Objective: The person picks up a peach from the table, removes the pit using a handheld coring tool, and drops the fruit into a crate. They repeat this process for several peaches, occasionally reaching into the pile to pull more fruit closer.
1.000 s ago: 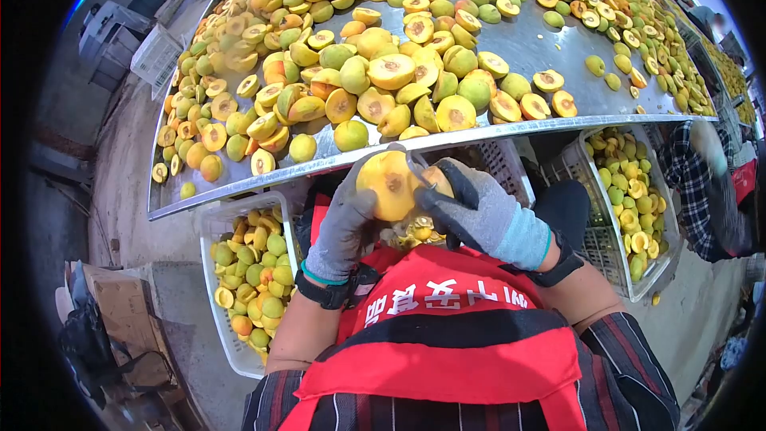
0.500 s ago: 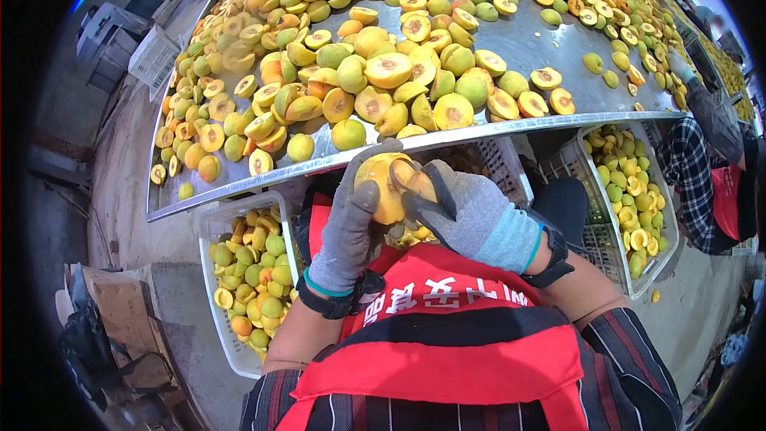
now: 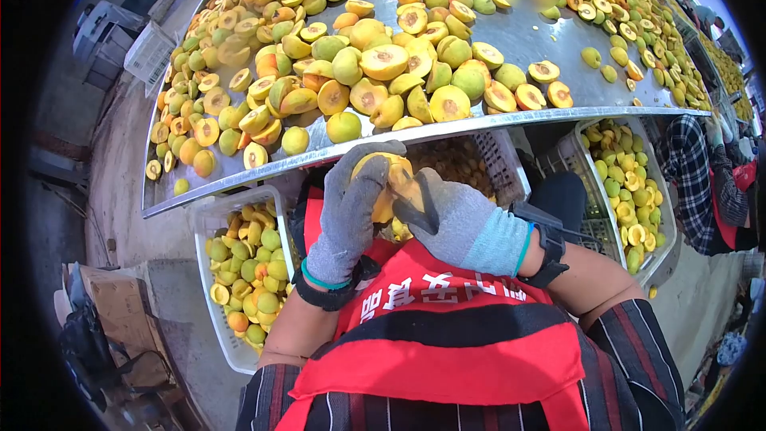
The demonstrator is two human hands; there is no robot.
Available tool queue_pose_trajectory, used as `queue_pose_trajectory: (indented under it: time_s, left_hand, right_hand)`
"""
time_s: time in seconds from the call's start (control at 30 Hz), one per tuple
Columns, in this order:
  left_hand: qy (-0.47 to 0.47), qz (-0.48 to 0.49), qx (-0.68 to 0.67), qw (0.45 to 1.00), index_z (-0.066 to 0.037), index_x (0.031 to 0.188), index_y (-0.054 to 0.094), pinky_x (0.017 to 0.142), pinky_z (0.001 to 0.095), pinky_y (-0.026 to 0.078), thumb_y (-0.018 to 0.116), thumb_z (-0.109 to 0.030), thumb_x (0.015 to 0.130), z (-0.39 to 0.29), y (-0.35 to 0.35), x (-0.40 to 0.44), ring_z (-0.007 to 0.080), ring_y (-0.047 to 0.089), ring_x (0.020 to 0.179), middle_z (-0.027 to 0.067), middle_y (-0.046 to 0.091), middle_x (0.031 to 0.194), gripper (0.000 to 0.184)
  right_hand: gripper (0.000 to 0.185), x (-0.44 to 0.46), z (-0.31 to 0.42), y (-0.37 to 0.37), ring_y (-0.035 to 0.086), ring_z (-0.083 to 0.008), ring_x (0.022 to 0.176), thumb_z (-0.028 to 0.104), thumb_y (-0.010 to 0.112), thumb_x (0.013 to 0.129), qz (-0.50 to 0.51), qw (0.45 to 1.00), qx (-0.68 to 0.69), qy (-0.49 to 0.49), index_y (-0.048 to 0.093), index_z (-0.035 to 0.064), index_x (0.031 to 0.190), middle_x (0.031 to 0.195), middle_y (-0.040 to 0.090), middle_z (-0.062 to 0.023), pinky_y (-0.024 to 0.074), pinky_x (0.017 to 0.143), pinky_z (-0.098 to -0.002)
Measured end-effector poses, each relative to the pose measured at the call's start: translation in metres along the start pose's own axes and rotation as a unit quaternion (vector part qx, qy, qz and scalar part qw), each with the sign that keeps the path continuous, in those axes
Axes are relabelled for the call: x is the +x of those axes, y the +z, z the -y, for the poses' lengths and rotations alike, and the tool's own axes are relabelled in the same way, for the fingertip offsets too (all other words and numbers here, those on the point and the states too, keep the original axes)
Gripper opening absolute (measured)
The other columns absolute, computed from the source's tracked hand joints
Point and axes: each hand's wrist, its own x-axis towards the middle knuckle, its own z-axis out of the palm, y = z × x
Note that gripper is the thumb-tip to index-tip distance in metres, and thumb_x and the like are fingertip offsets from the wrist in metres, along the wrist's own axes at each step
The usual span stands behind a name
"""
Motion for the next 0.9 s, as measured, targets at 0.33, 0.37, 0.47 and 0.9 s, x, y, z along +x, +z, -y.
queue_pose_trajectory:
  time_s: [0.33,0.37,0.47,0.9]
  left_hand:
    - [0.127,0.031,0.257,0.958,0.003,0.1,0.058,0.077,0.0283,0.045,0.048,-0.018,0.087,0.006,-0.008,0.002,0.0165,0.057,0.084,0.0102,0.062,0.091,0.027]
    - [0.136,0.009,0.242,0.961,0.004,0.099,0.057,0.075,0.0296,0.046,0.053,-0.011,0.084,0.011,-0.006,0.003,0.0166,0.057,0.081,0.0112,0.061,0.09,0.022]
    - [0.075,-0.108,0.166,0.977,0.002,0.104,0.058,0.074,0.03,0.048,0.057,-0.019,0.084,0.017,0.001,-0.002,0.0167,0.058,0.082,0.0083,0.061,0.091,0.029]
    - [0.097,0.015,0.176,0.98,0.004,0.119,0.044,0.091,0.0329,0.039,0.039,-0.031,0.092,0.027,-0.004,0.016,0.0221,0.05,0.101,0.0139,0.05,0.113,0.044]
  right_hand:
    - [0.025,0.004,-0.01,0.017,0.06,-0.0273,0.073,0.013,0.058,0.08,0.032,0.999,-0.006,0.014,0.05,0.002,0.1,0.085,0.057,-0.0171,0.0483,0.065,-0.0356]
    - [0.026,0.006,-0.004,0.019,0.06,-0.0271,0.074,0.013,0.059,0.079,-0.025,0.989,0.142,0.018,0.05,0.0016,0.1,0.085,0.058,-0.0172,0.0485,0.065,-0.0356]
    - [0.027,0.008,0.004,0.018,0.059,-0.0285,0.074,0.019,0.063,0.075,-0.066,0.916,0.39,0.063,0.053,0.002,0.094,0.083,0.06,-0.0158,0.0488,0.068,-0.0375]
    - [0.024,0.031,-0.019,0.047,0.06,-0.0326,0.074,0.021,0.054,0.078,-0.034,0.878,0.474,0.064,0.056,0.002,0.093,0.081,0.061,-0.0182,0.0468,0.067,-0.0397]
